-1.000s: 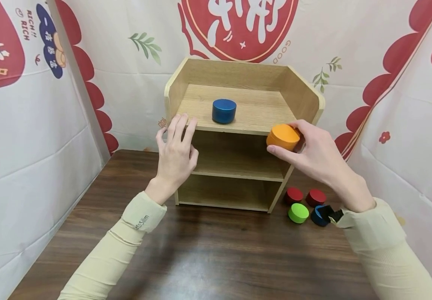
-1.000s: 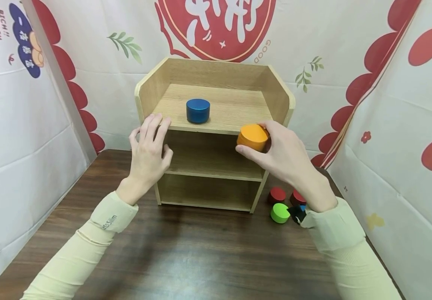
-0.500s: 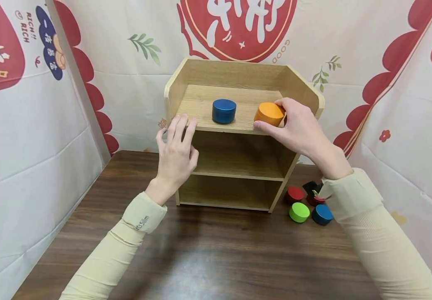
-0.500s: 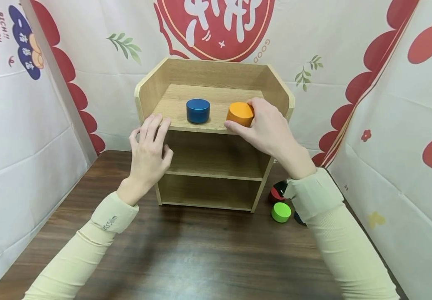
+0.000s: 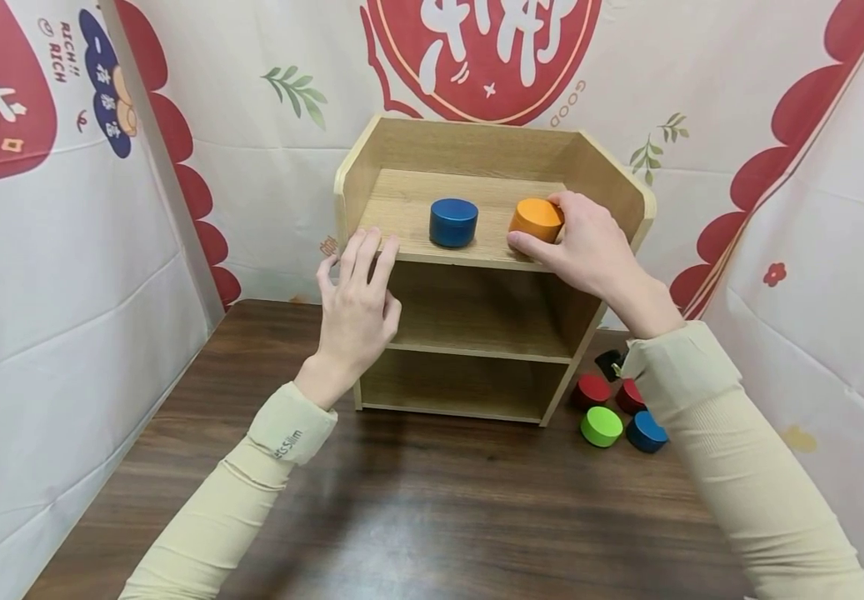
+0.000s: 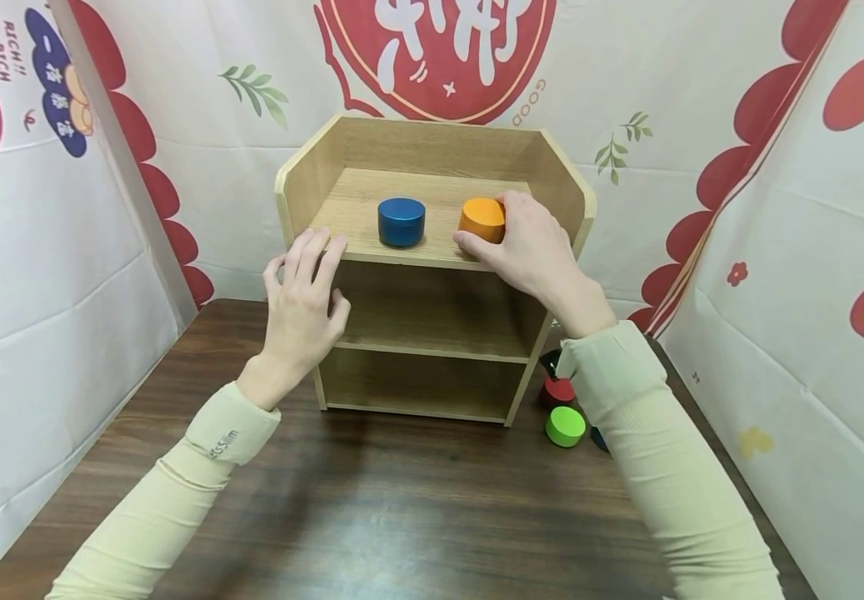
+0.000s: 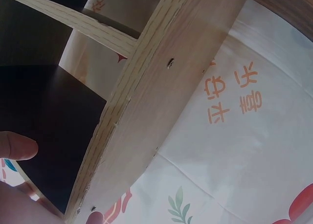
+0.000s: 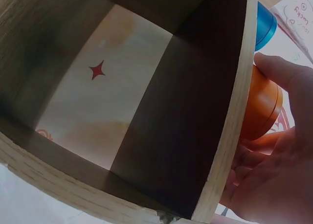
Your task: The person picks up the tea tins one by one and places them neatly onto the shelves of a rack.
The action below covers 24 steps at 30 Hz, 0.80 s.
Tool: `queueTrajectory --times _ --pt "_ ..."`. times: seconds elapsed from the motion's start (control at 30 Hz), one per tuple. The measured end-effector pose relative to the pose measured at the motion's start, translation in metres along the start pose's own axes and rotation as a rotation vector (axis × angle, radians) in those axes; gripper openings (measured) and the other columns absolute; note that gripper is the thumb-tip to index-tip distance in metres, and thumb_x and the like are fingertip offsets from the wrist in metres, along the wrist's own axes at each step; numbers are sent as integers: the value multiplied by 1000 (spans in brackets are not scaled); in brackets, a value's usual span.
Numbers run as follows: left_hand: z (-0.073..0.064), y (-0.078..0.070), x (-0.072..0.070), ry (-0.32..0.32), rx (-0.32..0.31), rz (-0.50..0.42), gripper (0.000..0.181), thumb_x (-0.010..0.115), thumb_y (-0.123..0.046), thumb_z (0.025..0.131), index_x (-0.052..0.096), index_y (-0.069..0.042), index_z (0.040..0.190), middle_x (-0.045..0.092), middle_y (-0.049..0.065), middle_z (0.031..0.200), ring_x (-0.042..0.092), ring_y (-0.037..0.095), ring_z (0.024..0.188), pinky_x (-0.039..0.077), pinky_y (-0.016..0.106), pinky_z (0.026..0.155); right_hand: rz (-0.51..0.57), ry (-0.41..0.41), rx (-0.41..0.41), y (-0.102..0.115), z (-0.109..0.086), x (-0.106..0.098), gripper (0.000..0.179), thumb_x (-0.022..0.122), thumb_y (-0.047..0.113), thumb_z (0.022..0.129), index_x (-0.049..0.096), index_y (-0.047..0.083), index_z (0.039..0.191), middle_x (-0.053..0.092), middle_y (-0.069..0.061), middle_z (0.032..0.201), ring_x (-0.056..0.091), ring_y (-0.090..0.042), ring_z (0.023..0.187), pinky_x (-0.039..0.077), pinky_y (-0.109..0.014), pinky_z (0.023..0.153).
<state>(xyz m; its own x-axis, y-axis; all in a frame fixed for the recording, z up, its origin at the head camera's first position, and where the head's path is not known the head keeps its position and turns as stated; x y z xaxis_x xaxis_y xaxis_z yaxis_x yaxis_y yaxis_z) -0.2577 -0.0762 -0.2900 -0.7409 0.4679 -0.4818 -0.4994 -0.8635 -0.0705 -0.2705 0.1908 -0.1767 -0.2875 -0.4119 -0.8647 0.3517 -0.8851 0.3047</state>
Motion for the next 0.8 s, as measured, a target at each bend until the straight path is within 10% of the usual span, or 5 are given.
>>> queueTrajectory --times 0.53,0.8 --pt "0 -1 1 14 -10 8 65 52 -2 79 43 -11 142 44 12 146 32 27 141 24 58 106 -23 31 13 -5 3 1 67 60 52 86 49 2 129 57 -18 112 51 -31 97 46 -45 81" --pt "-1 -1 1 8 -8 12 65 53 -1 79 43 -11 142 43 12 146 32 27 141 25 58 105 -36 -47 45 0 -8 -1 75 53 55 90 41 3 142 49 -23 130 43 -35 116 41 -55 98"
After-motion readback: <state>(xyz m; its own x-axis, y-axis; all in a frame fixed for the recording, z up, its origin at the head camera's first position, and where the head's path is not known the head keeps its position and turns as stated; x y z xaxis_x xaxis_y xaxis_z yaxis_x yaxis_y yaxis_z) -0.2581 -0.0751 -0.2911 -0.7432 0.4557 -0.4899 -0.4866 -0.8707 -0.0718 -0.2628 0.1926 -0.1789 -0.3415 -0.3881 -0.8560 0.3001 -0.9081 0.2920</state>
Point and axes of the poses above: each hand's wrist, its own z-axis towards the middle knuckle, its own x-axis out of the palm, y = z × x, the point moved 1 cm from there along z, towards the middle knuckle
